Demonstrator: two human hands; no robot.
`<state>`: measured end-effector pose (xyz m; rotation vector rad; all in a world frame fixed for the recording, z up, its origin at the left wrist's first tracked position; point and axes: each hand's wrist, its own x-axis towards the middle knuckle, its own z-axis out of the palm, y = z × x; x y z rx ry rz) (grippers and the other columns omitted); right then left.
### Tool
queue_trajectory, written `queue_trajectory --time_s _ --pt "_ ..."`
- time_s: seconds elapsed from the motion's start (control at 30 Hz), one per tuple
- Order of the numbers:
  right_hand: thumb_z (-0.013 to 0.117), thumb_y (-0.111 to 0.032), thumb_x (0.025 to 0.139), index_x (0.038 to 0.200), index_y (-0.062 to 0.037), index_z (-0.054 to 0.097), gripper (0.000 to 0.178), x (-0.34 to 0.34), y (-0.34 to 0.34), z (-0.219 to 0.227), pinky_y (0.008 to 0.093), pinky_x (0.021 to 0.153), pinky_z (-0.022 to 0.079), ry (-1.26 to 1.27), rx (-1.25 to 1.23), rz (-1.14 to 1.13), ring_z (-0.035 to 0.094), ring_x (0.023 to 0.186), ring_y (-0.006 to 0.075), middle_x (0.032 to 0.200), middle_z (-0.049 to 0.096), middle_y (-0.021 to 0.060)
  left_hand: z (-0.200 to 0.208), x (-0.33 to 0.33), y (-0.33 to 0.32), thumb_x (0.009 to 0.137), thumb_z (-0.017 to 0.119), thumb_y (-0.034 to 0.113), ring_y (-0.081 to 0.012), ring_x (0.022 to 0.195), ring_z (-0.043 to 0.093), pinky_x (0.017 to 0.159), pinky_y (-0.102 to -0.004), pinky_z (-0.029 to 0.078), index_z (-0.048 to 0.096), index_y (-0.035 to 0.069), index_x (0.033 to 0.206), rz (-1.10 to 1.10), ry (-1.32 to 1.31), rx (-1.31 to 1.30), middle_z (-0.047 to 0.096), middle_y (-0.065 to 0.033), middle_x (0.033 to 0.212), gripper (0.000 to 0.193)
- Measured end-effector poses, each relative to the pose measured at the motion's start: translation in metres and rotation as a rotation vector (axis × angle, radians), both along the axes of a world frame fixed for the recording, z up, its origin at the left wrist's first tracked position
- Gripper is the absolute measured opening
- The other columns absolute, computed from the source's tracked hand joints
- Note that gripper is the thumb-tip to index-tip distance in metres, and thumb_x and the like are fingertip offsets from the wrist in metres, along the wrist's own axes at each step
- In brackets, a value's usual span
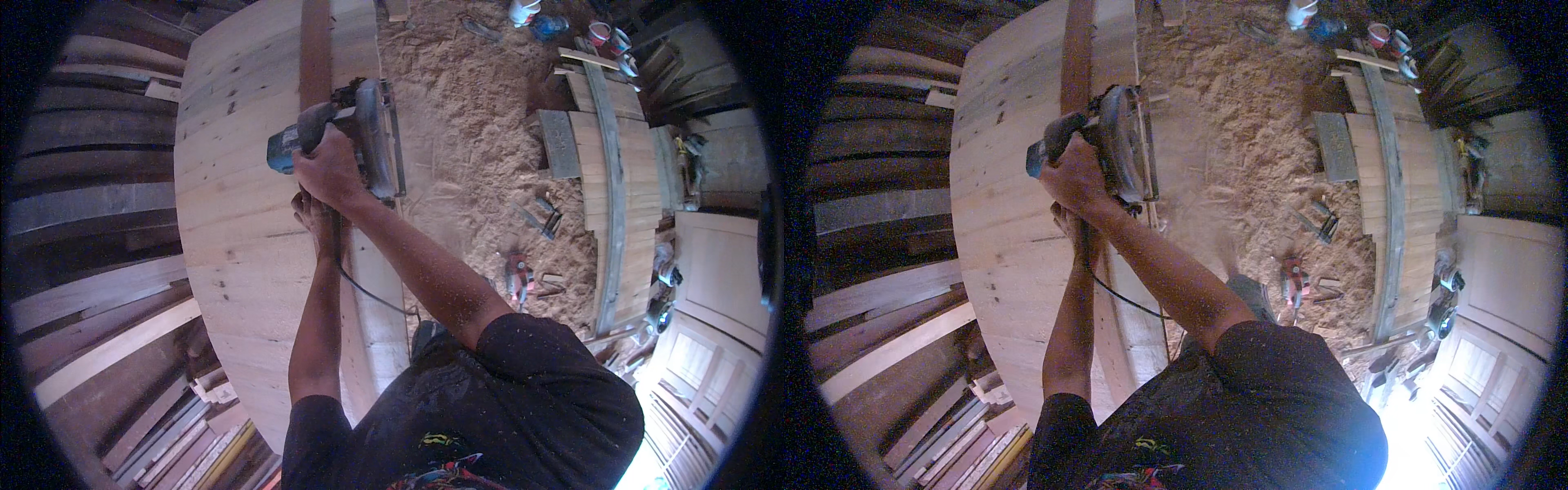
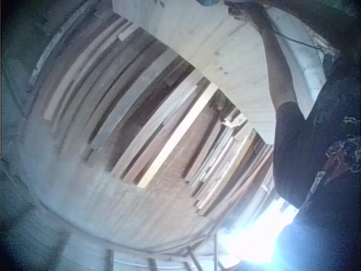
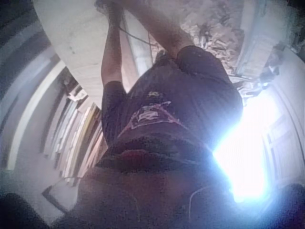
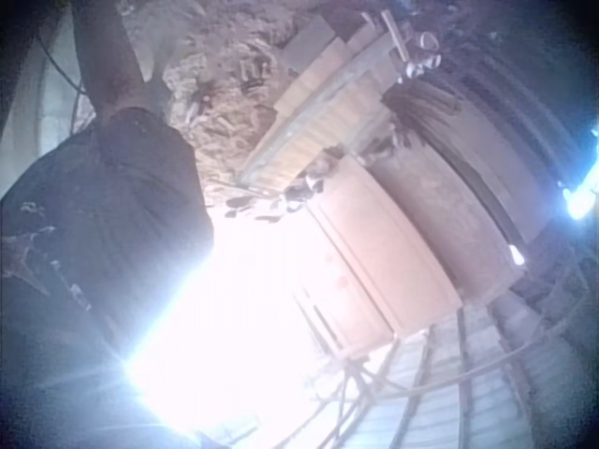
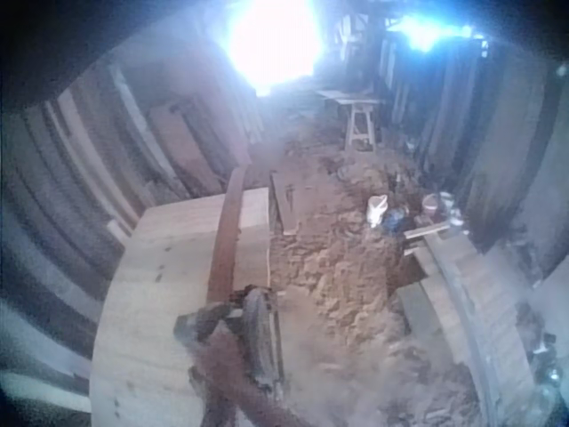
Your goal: The person positions a long wooden plank on a workbench, uses a circular saw to cut along a marked line, and then removes the cut piece. The person also uses a hammer to tap the plank and a sanding block to smooth the surface.
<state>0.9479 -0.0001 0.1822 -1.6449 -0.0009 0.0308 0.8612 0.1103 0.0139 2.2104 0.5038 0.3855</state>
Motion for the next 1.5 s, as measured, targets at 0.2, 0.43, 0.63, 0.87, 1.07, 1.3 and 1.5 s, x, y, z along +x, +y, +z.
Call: queue_trajectory --time_s 0.2,0.43,0.63,0.87,1.07,1.3,1.5 --pt "0.073 -0.014 0.078 0.096 0.0086 0.06 0.032 0.007 -0.002 0.002 0.043 0.079 0.056 0.032 0.069 -0.011 0.073 0.087 0.0383 0.085 0.07 0.0263 0.027 0.009 -0.019 0.075 0.079 0.028 -0.0376 0.119 0.043 0.095 -0.0514 0.035 0.053 0.009 0.134 -0.033 0.082 0.408 0.053 -0.0103 0.133 0.067" --pt "0.073 -0.014 0.078 0.098 0.0083 0.06 0.033 0.018 0.005 -0.01 0.0424 0.077 0.056 0.025 0.018 -0.032 0.074 0.085 0.0376 0.083 0.07 0.0254 0.018 0.016 -0.011 0.076 0.079 0.03 -0.0365 0.117 0.043 0.097 -0.0502 0.034 0.055 0.008 0.132 -0.071 0.104 0.453 0.055 -0.0103 0.13 0.065" --pt "0.072 -0.014 0.078 0.097 0.008 0.06 0.031 0.028 0.005 -0.007 0.0419 0.076 0.057 0.025 0.011 -0.037 0.074 0.082 0.037 0.08 0.07 0.0241 0.02 0.025 -0.012 0.077 0.079 0.03 -0.0356 0.119 0.042 0.097 -0.0493 0.034 0.054 0.008 0.132 -0.068 0.089 0.421 0.055 -0.0104 0.129 0.064" --pt "0.072 -0.014 0.078 0.097 0.0077 0.061 0.031 0.042 0.008 -0.009 0.0419 0.079 0.056 0.033 0.014 -0.037 0.073 0.086 0.0368 0.083 0.071 0.0243 0.018 0.039 -0.013 0.077 0.079 0.029 -0.0362 0.119 0.043 0.097 -0.0506 0.035 0.057 0.007 0.127 0.024 0.049 0.326 0.056 -0.0111 0.127 0.059" --pt "0.072 -0.014 0.078 0.099 0.0084 0.06 0.033 0.052 0.005 -0.004 0.0424 0.08 0.055 0.042 0.046 -0.022 0.073 0.088 0.037 0.085 0.07 0.0254 0.02 0.051 -0.014 0.076 0.079 0.029 -0.0376 0.12 0.043 0.094 -0.0532 0.036 0.059 0.007 0.126 0.004 0.053 0.38 0.058 -0.011 0.124 0.058" --pt "0.072 -0.013 0.077 0.098 0.0088 0.059 0.033 0.068 0.007 -0.008 0.0426 0.078 0.056 0.079 -0.004 -0.002 0.073 0.086 0.0372 0.084 0.07 0.0261 0.021 0.065 -0.012 0.075 0.081 0.029 -0.0365 0.12 0.044 0.096 -0.0522 0.035 0.058 0.007 0.127 -0.001 0.066 0.356 0.058 -0.0106 0.123 0.061" --pt "0.072 -0.013 0.078 0.096 0.0087 0.059 0.031 0.078 0.013 -0.012 0.0418 0.075 0.056 0.028 -0.004 -0.043 0.074 0.083 0.0354 0.081 0.07 0.0249 0.013 0.074 -0.003 0.074 0.08 0.029 -0.0362 0.119 0.044 0.096 -0.0517 0.035 0.058 0.008 0.128 -0.034 0.059 0.47 0.058 -0.0099 0.123 0.062"
